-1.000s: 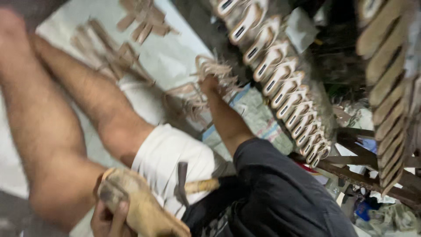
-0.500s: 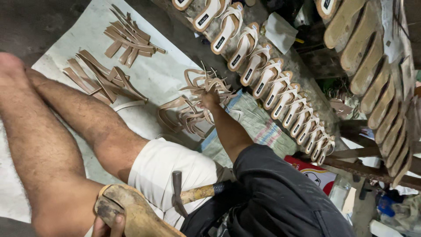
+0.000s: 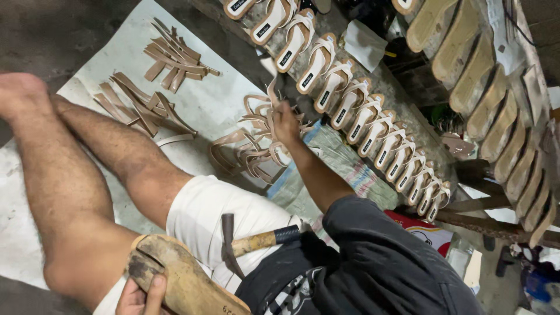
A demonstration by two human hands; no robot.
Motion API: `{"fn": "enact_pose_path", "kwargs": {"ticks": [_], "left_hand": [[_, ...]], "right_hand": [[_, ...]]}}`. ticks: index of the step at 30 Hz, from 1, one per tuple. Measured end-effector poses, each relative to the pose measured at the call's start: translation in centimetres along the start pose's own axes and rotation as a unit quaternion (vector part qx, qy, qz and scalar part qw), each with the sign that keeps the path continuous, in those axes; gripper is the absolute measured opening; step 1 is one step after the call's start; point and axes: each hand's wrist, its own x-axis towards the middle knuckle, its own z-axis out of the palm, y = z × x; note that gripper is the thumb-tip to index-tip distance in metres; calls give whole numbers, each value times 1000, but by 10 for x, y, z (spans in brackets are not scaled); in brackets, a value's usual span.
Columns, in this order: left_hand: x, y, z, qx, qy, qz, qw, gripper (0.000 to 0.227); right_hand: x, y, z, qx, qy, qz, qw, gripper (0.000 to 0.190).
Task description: The person assembles sandals by wrapping white straps around a wooden last and securing them with a hammer. The person repeatedly wraps the strap, hammers it into place, and then places the finished sandal aside.
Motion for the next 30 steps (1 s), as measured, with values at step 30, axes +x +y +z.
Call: {"fn": "enact_pose_path", "kwargs": {"ticks": [30], "left_hand": [[-53, 94, 45, 154, -145, 94, 973, 56]], "right_hand": [[-205, -336, -154, 155, -595, 34, 788, 24]]}}
